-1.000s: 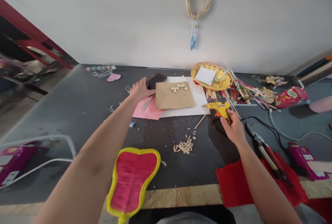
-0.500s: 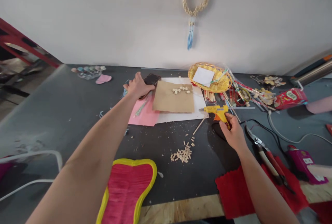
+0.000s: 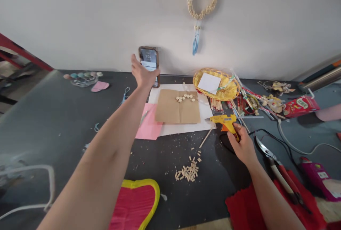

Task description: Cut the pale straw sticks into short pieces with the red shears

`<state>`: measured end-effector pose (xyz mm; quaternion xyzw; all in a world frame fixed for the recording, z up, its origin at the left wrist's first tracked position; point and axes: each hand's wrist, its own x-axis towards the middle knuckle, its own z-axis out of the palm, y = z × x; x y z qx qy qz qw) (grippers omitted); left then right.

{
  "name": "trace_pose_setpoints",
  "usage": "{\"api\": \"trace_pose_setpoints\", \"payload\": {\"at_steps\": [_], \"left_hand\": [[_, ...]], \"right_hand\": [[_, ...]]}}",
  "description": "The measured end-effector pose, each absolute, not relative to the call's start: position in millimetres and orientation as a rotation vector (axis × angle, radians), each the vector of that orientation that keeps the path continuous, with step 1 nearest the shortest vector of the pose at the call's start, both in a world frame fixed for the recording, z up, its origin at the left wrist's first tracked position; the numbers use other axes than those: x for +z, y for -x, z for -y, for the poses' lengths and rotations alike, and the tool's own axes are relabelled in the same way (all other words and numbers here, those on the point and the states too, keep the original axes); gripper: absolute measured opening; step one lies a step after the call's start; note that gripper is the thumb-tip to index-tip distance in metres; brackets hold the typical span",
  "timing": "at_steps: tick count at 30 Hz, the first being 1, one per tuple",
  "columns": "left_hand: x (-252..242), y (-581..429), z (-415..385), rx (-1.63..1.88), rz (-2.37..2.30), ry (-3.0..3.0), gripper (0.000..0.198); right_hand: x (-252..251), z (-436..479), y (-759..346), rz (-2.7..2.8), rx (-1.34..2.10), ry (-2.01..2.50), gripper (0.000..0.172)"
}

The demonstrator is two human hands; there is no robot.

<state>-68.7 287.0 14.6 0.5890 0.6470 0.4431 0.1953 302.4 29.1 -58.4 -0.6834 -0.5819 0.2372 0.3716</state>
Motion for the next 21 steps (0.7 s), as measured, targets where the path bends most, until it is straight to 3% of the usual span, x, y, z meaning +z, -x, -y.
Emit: {"api": "trace_pose_setpoints", "payload": {"at_steps": [4,8,13,21], "left_hand": [[17.6,50.7,-308.1,1.516,-2.087,-1.493,0.106],[13.3,42.3,-320.8,1.495,-2.029,-1.520,0.093],[4.4,48.1,-327.3,1.456,-2.063,-1.544,0.111],[1.2,72.0,-289.3,1.355,-2.016,-1.521,0.108]], "right_hand": [[-59.7,-29.6,-301.9,1.473,0.639,1.791,0.047],[-61.9,-29.8,-302.1,1.460,0.645,1.786,0.048],[-65.4,-29.8,-304.8,1.471,0.633,1.783,0.049],[-59.9,-31.2,-303.8,1.511,0.596,1.782,0.048]]}}
